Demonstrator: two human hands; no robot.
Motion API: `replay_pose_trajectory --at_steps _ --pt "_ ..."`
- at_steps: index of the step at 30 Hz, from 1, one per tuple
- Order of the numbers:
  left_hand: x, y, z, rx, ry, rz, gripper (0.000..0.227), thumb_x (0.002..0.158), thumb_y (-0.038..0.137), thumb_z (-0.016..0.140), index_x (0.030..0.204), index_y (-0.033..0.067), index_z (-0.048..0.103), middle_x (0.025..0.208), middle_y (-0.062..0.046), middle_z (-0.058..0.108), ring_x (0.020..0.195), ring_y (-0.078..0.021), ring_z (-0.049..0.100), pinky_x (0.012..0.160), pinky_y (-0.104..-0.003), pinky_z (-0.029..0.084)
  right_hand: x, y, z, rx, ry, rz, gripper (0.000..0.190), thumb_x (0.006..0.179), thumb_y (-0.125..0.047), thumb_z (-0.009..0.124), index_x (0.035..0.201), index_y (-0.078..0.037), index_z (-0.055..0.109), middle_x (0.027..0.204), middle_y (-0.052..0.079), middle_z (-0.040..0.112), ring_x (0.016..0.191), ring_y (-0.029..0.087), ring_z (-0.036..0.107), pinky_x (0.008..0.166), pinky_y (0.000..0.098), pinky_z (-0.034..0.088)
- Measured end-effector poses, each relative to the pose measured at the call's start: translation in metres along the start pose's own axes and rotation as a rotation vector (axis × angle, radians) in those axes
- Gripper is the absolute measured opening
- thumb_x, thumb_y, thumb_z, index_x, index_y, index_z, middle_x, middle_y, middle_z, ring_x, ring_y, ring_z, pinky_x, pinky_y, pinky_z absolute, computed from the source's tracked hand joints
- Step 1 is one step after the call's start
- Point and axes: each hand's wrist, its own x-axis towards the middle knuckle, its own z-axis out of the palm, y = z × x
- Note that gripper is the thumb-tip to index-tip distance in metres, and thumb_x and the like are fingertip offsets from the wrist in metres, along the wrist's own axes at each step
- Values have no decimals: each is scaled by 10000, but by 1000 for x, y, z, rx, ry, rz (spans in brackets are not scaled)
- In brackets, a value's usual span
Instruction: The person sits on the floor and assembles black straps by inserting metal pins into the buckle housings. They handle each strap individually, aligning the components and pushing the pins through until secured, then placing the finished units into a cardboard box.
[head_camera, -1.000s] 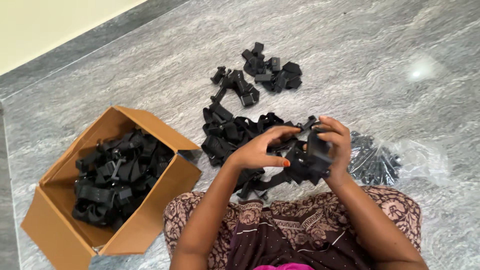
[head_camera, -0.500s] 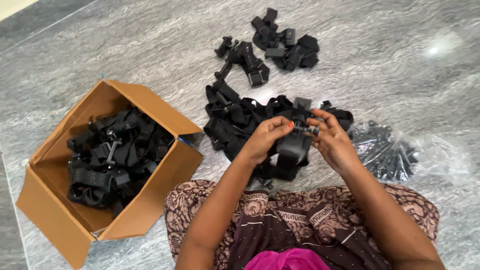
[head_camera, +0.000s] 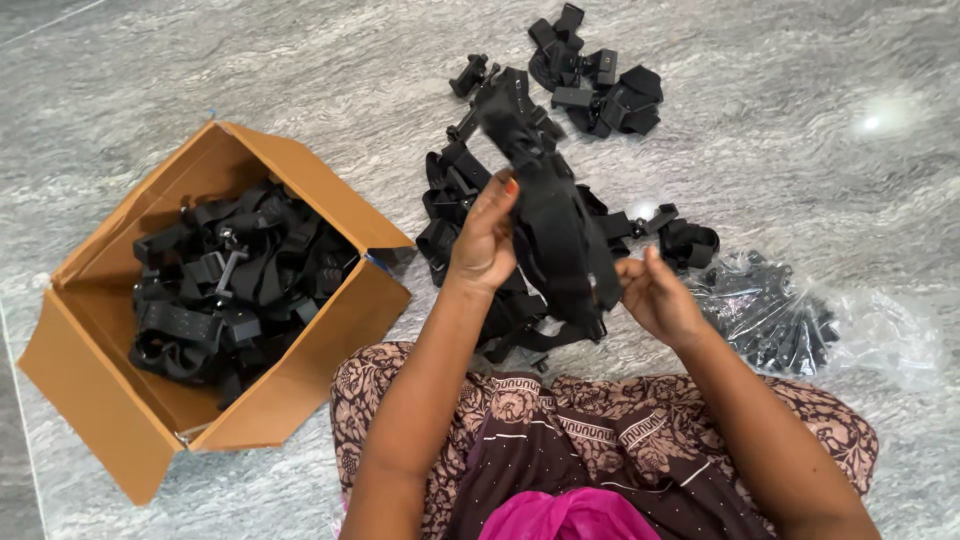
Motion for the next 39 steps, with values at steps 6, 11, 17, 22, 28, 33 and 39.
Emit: replay_pose_trajectory --at_steps 6,11,17,22,28,33,39 --pt "-1 -11 -17 -210 47 63 266 957 169 762 1193 115 654 1128 -29 743 1081 -216 700 988 -414 549 -24 -27 10 579 -99 -179 770 1067 -711 477 1305 -4 667 1162 143 737 1012 248 660 1001 372 481" --pt "-14 -24 -22 -271 -204 -48 413 1009 278 740 1366 73 703 1121 -46 736 1055 -200 686 997 -388 523 -52 -75 51 487 164 -267 889 869 -754 525 1451 -82 519 1214 131 734 1019 227 707 937 369 523" --pt "-24 -29 9 -179 -160 -198 475 1008 369 661 1314 9 612 1189 -118 732 1145 -254 690 1063 -420 502 -54 -91 13 410 294 -390 775 1056 -662 480 1452 2 546 1206 197 726 1030 276 710 898 375 565" --pt "-36 -38 30 228 -230 -171 474 1054 223 667 1453 -25 608 1277 -139 689 1171 -216 634 963 -373 429 -58 -113 -31 131 486 -229 592 1118 -566 481 1257 3 570 1090 182 714 950 270 720 852 409 597" --pt "-38 -72 30 269 -203 -169 447 965 105 713 1389 11 610 1280 -77 685 1237 -178 620 1118 -337 440 -69 -128 -27 130 427 -221 638 975 -545 546 1275 14 618 1008 197 729 888 289 733 830 407 594" --pt "-41 -97 18 180 -72 -238 280 964 111 721 1225 62 632 1192 -33 667 1154 -173 617 1044 -380 467 -63 -121 -52 202 625 -333 418 1012 -317 658 1342 -65 604 1102 57 668 1029 206 668 960 399 572" --pt "-58 -112 26 222 -82 -248 343 934 71 776 1227 94 600 1140 31 598 1103 -128 553 1025 -319 423 -45 -93 -107 174 669 -280 389 1004 -243 662 1324 -24 627 1097 61 680 998 179 669 937 358 567"
